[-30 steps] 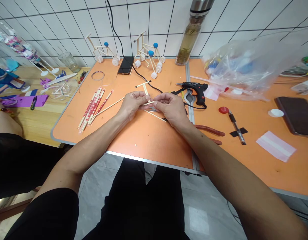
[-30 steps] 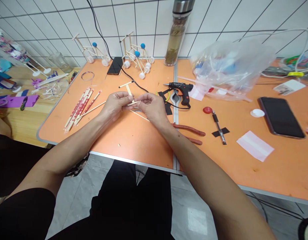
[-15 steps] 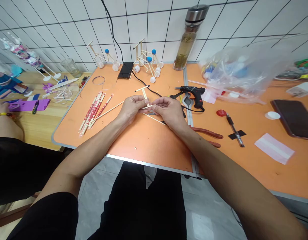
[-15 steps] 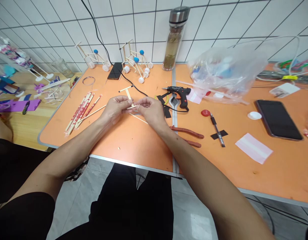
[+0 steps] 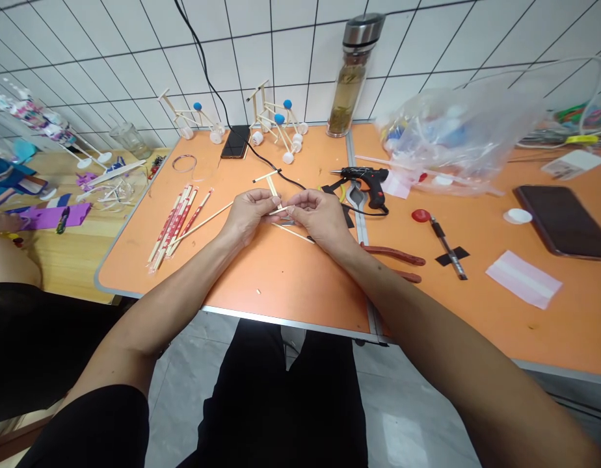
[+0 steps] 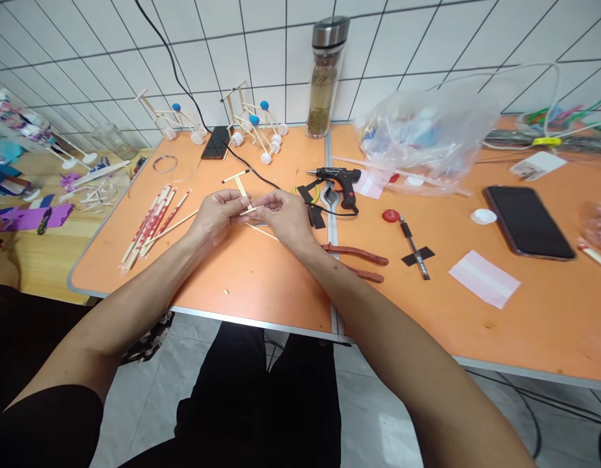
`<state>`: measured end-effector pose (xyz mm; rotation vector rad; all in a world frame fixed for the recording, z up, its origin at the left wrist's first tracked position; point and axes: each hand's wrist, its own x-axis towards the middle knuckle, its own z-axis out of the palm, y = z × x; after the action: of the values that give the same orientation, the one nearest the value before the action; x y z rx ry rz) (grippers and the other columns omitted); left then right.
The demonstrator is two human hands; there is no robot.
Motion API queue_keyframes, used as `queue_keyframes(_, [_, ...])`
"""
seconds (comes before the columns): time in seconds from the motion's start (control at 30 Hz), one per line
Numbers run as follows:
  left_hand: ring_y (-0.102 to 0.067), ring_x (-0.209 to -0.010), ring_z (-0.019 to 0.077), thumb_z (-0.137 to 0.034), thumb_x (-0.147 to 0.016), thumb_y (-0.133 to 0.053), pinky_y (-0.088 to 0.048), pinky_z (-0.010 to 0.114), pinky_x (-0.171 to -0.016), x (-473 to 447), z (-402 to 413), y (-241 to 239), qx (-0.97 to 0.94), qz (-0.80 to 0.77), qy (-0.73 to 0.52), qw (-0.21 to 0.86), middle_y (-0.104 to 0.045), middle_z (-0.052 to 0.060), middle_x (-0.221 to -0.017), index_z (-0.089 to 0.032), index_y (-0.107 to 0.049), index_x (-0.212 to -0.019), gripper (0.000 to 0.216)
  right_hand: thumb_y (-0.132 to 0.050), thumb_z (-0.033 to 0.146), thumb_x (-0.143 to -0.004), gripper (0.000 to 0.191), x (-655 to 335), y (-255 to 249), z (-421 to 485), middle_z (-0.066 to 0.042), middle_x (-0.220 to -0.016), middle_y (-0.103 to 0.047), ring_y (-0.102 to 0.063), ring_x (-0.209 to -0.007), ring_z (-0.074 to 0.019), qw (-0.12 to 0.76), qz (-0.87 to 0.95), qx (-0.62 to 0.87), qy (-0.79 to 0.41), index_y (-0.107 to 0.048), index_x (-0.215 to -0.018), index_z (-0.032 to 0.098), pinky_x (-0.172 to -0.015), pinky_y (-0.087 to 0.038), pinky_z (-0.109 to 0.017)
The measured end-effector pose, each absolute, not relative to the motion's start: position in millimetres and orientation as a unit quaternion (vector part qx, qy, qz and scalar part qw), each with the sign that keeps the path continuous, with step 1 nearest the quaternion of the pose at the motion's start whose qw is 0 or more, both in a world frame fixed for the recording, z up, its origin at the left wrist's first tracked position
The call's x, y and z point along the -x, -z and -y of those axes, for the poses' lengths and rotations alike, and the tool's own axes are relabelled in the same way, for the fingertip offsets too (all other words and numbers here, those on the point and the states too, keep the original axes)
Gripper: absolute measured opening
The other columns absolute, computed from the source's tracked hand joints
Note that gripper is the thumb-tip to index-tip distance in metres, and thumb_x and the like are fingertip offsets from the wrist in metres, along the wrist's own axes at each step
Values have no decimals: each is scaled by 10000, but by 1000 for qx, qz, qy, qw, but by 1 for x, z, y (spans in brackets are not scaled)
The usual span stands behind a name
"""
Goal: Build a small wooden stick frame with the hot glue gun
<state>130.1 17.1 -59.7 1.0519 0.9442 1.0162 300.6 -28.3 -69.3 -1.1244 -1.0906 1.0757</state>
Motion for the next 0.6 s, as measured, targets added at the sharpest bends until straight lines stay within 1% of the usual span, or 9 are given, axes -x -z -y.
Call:
queue_keyframes(0.23, [-822, -739, 194, -317, -688, -1051, -647, 236, -662, -130, -18, 60, -462, -430, -440, 639, -837, 77, -835, -130, -804, -897, 374, -822, 235, -748, 115, -301, 74, 27, -22, -815, -822, -778, -747, -178, 573, 478, 486, -456, -740, -826, 214, -750, -661, -312])
queue_keyframes(0.37, [-813, -718, 182, -287, -695, -1040, -652, 239, -676, -130, -17, 60, -456, -434, -438, 642, -833, 73, -827, -126, -796, -895, 354, -809, 229, -775, 103, -302, 80, 24, -28, -869, -841, -803, -799, -197, 570, 493, 488, -440, -738, -848, 223, -800, -655, -331])
queue_keyframes(0.5, [-804, -695, 167, -279, -683, -1046, -649, 231, -672, -130, -17, 60, -452, -432, -439, 645, -830, 68, -823, -118, -790, -886, 364, -768, 206, -829, 43, -305, 82, 25, -16, -891, -842, -777, -811, -194, 542, 554, 525, -352, -769, -867, 224, -800, -615, -325])
queue_keyframes(0.6, [-802, -685, 167, -297, -667, -1056, -646, 227, -664, -130, -17, 61, -454, -427, -439, 647, -824, 63, -801, -116, -793, -884, 386, -735, 187, -875, 76, -306, 81, 27, -9, -900, -843, -754, -812, -188, 516, 604, 538, -283, -799, -896, 221, -797, -573, -316])
